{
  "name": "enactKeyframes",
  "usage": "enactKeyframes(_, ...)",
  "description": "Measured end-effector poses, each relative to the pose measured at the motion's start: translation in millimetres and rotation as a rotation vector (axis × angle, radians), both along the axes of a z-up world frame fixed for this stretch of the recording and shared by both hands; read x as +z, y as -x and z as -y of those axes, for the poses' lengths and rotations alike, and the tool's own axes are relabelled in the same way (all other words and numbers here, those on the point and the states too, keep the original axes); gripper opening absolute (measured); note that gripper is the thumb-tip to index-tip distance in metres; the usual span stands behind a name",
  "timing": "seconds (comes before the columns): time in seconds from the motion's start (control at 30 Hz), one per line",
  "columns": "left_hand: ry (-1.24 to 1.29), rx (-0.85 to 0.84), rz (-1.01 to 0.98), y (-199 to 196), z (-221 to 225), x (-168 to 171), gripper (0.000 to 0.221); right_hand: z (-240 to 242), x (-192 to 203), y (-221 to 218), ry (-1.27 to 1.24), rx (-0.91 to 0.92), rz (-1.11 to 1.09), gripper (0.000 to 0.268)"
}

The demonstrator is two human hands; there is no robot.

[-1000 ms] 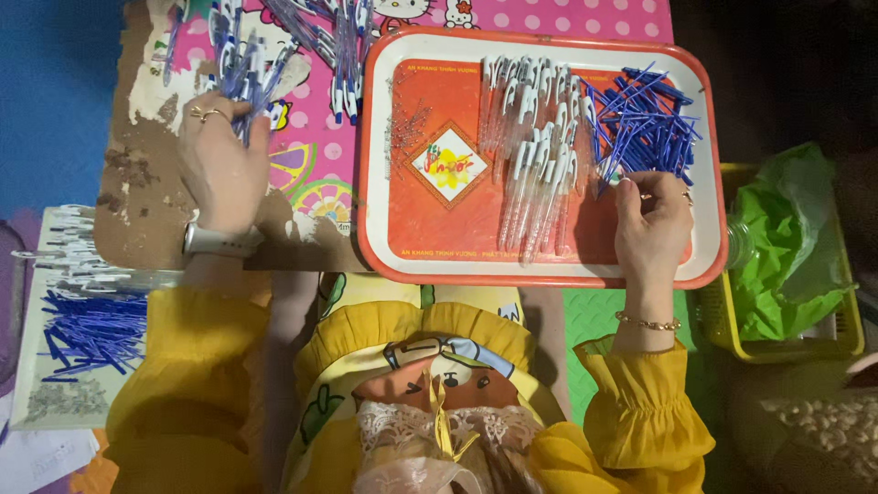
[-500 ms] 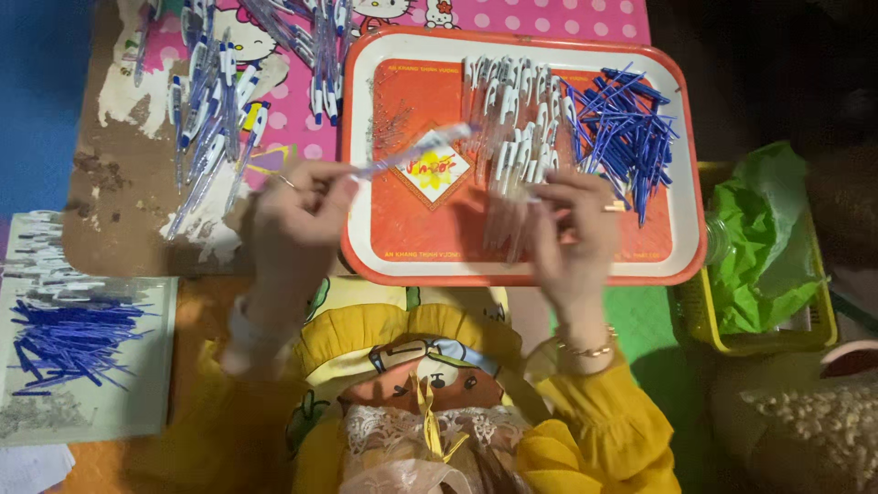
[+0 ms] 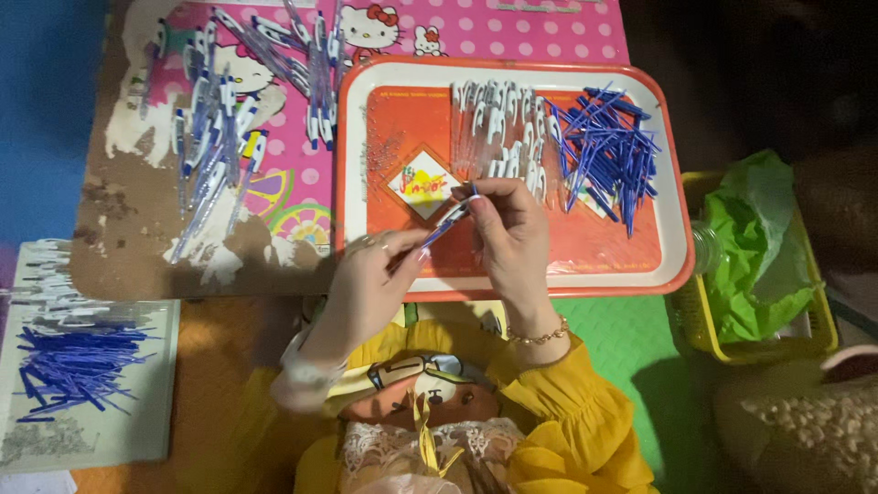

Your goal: The person assembles pens by inserting blue ink refills into white pen barrels and attaching blue caps, handling several components on a small tray while sitting on the floor.

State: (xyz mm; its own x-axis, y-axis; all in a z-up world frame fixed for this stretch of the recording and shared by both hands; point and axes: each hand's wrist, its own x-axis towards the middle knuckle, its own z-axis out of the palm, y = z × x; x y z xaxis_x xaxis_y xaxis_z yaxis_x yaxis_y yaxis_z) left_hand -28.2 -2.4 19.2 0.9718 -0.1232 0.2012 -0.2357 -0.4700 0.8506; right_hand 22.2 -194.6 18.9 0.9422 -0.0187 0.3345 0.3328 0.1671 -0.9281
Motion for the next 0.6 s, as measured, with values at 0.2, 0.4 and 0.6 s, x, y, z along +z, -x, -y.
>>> enactKeyframes(0.2,0.349,-0.015,-0.182,-34,7,-1,0.027,-12,-18,-24,0.132,-0.243,0.231,0.014)
enactKeyframes(0.4,0.54,-0.018,-0.208,-40,6,-24,0.033,-22,-17,-15,0.299,-0.267,0.261,0.01)
enactKeyframes(0.6,0.446,-0.013,-0.209,-38,6,-15,0.039,-18,-18,-14,0.493,-0.249,0.27,0.01)
